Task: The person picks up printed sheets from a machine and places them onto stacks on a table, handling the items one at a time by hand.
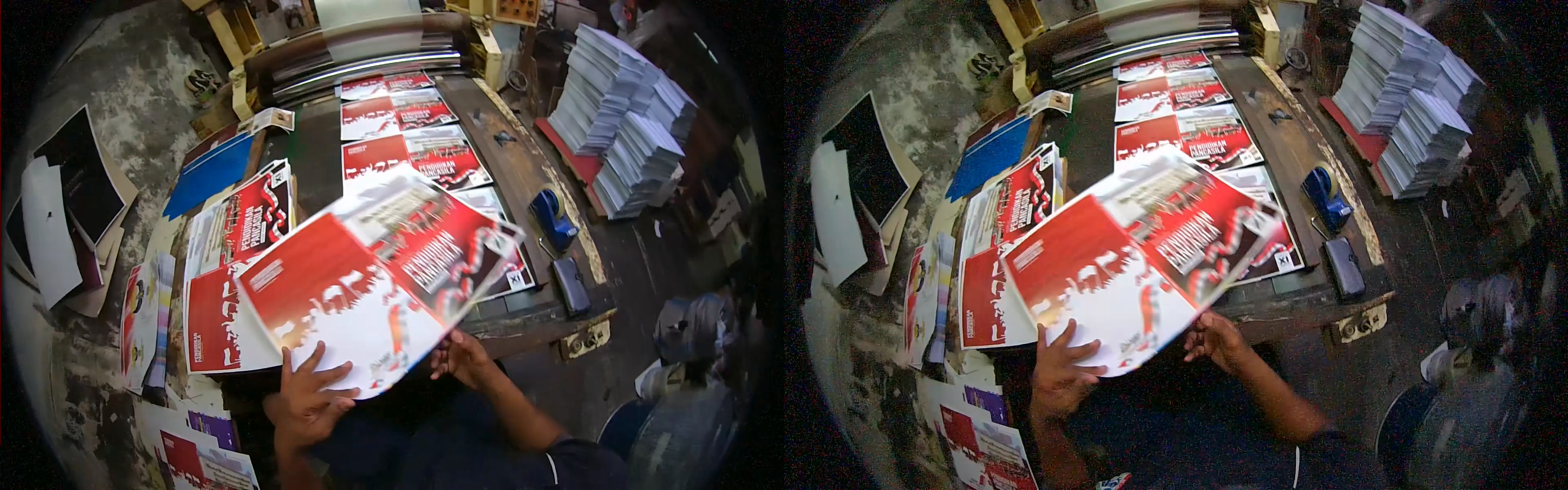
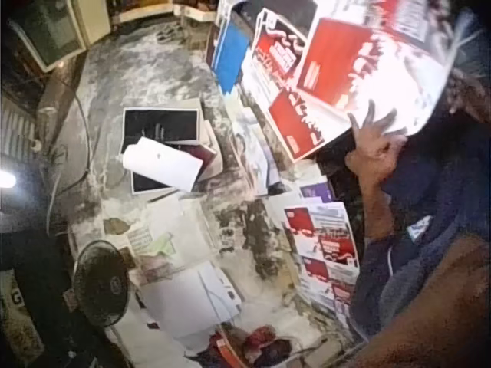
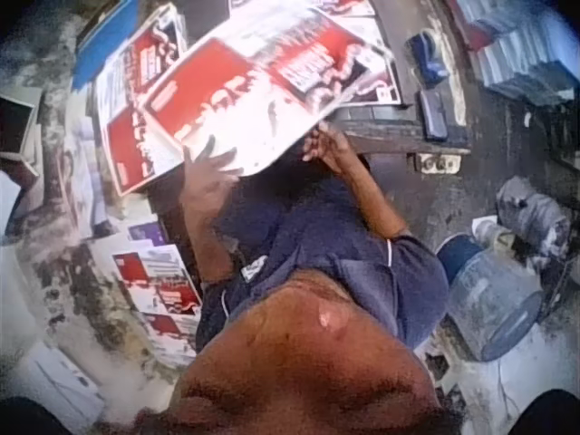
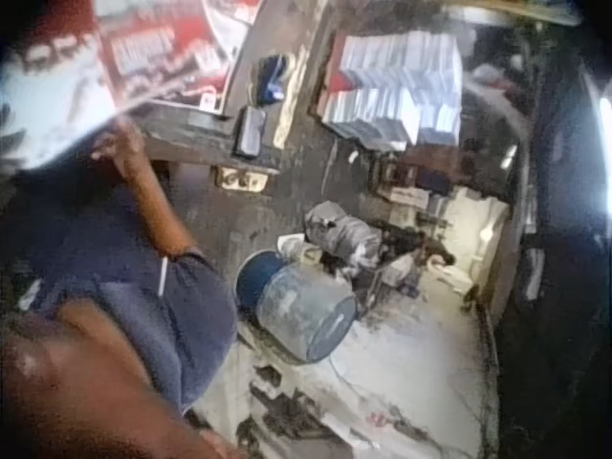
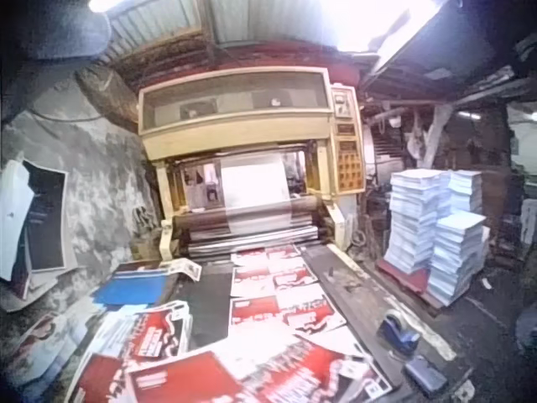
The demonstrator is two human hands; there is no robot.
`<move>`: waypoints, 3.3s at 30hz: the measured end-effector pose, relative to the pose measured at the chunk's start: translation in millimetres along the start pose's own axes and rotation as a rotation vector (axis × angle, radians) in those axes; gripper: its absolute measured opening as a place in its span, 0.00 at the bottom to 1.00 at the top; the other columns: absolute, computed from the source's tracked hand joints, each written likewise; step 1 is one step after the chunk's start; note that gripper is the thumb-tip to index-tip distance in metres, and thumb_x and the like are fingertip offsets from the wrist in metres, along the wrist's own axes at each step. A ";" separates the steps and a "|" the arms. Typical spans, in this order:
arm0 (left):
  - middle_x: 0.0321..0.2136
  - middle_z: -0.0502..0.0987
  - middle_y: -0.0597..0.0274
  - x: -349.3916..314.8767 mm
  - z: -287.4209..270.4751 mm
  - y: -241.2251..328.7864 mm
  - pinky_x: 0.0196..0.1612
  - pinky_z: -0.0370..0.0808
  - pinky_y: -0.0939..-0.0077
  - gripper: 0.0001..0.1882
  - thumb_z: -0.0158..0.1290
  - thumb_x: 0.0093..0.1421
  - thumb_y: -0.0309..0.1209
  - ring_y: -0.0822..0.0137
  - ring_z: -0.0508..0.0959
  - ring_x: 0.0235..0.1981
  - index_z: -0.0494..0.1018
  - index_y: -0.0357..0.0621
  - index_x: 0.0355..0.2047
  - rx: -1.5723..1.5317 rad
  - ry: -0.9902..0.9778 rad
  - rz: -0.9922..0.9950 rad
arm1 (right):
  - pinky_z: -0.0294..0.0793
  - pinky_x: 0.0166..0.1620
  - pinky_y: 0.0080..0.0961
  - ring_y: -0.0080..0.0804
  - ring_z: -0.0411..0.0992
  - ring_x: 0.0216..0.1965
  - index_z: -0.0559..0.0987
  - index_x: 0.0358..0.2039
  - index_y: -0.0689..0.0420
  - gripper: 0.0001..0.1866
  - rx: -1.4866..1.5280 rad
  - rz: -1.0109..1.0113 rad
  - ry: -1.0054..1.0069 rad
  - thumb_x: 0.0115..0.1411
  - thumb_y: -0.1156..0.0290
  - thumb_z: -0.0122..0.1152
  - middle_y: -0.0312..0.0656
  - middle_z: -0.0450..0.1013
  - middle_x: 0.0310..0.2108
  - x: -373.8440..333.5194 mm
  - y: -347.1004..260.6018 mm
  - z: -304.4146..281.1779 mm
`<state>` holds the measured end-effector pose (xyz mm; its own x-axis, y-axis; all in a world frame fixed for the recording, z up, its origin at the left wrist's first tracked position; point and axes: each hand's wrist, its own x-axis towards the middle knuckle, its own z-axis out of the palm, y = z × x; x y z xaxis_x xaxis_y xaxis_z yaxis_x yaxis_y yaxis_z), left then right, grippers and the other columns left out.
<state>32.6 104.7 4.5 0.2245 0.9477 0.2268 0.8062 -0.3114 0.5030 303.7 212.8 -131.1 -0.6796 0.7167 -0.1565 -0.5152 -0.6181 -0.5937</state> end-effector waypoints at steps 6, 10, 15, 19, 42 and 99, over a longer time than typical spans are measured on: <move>0.48 0.74 0.56 23.1 0.4 -9.2 0.62 0.42 0.43 0.19 0.59 0.49 0.45 0.48 0.61 0.59 0.78 0.46 0.37 0.087 0.301 -0.075 | 0.74 0.27 0.28 0.28 0.70 0.23 0.72 0.36 0.61 0.14 -0.033 0.161 0.394 0.58 0.62 0.55 0.39 0.71 0.24 -3.7 20.0 -25.9; 0.50 0.71 0.51 52.4 9.2 -13.9 0.58 0.59 0.56 0.20 0.58 0.52 0.37 0.50 0.67 0.55 0.74 0.38 0.42 -0.109 0.429 -0.128 | 0.74 0.29 0.30 0.27 0.70 0.24 0.72 0.36 0.61 0.16 -0.044 0.280 0.504 0.61 0.59 0.52 0.40 0.71 0.25 -22.5 52.2 -44.1; 0.48 0.70 0.44 147.5 70.5 -65.7 0.54 0.64 0.63 0.27 0.57 0.54 0.41 0.51 0.69 0.52 0.68 0.36 0.49 -0.292 0.321 -0.402 | 0.74 0.34 0.28 0.27 0.73 0.28 0.70 0.43 0.61 0.17 -0.112 0.282 0.410 0.64 0.60 0.46 0.45 0.75 0.31 -43.0 64.9 -38.0; 0.49 0.68 0.40 214.6 132.0 -180.6 0.55 0.63 0.60 0.38 0.53 0.51 0.57 0.47 0.68 0.53 0.66 0.36 0.50 -0.145 0.305 -0.719 | 0.70 0.40 0.21 0.26 0.73 0.34 0.68 0.47 0.63 0.21 -0.210 0.315 0.236 0.64 0.57 0.46 0.47 0.76 0.39 -39.9 70.1 -44.3; 0.36 0.72 0.57 393.3 101.1 -391.5 0.35 0.68 0.64 0.39 0.49 0.50 0.64 0.63 0.71 0.35 0.71 0.37 0.43 -0.452 0.318 -0.890 | 0.65 0.47 0.24 0.28 0.70 0.38 0.77 0.40 0.65 0.30 -0.169 0.662 0.443 0.61 0.46 0.47 0.39 0.76 0.37 -84.6 118.7 20.3; 0.34 0.80 0.71 -95.1 -2.9 -4.4 0.63 0.41 0.46 0.11 0.54 0.50 0.34 0.56 0.74 0.49 0.79 0.55 0.35 0.130 0.225 0.161 | 0.71 0.43 0.28 0.27 0.70 0.37 0.58 0.60 0.59 0.34 -0.214 -0.091 0.020 0.58 0.54 0.52 0.43 0.71 0.41 -25.7 19.3 39.0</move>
<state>6.1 15.7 -16.8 0.2397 0.8433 0.4810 0.8370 -0.4305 0.3377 290.8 169.9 -107.7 -0.6239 0.7739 -0.1085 -0.4498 -0.4692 -0.7599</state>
